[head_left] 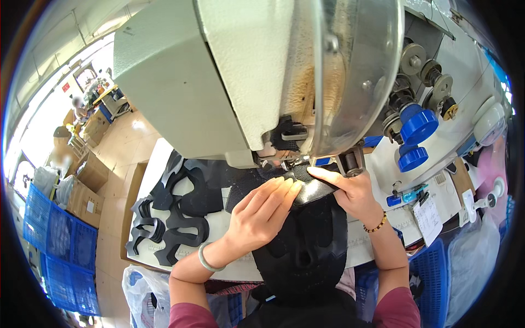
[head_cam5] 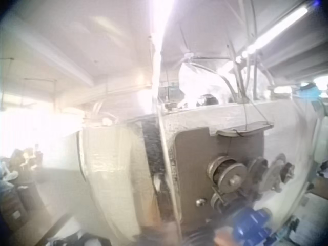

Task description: The person aligns pieces of shoe upper fabric and stitches them together using a sewing machine.

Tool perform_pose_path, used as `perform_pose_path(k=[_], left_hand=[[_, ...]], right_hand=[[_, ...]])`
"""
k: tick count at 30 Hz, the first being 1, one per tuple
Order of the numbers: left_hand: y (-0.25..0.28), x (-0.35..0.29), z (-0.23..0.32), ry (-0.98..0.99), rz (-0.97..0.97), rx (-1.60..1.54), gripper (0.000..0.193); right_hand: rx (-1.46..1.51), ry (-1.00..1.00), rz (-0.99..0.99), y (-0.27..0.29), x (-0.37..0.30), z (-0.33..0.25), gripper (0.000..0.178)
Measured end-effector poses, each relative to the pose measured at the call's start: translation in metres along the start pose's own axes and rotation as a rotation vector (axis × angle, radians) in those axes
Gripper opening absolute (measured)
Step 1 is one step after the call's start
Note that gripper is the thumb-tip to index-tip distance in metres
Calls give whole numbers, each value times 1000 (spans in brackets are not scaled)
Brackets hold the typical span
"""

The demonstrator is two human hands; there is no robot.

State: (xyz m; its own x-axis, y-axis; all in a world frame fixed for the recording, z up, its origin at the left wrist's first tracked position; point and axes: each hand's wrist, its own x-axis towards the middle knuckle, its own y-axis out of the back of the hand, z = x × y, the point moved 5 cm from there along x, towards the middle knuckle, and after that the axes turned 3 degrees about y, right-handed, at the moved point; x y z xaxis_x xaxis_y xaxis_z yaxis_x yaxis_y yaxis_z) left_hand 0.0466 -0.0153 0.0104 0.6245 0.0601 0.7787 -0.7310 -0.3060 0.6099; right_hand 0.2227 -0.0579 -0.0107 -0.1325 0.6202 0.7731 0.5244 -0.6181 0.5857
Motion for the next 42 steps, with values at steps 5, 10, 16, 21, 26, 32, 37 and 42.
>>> perform_pose_path(k=[5,10,16,21,26,32,37,42], left_hand=[[-2,1,-2,14,38,-22,38],[-3,2,-5,9,46,-28,38],[-6,2,-10,12,53,-47,42],[-11,1,-14,2,59,-72,43],[-16,-6,-15,-26,139,-64,40],[-20,-3,4,10,129,45,34],[-26,-6,9,9,161,137,34],[-27,-13,-3,-21,252,110,34]], right_hand=[[15,-27,-35,3,0,1,60],[-12,-8,-17,4,-1,-2,53],[16,-38,-11,3,1,1,49],[-63,16,-36,3,-1,1,44],[-139,91,-54,5,-1,-8,44],[-184,99,-36,7,-3,-36,46],[-181,-6,-52,10,-5,-53,47],[-78,-255,25,38,3,-21,32]])
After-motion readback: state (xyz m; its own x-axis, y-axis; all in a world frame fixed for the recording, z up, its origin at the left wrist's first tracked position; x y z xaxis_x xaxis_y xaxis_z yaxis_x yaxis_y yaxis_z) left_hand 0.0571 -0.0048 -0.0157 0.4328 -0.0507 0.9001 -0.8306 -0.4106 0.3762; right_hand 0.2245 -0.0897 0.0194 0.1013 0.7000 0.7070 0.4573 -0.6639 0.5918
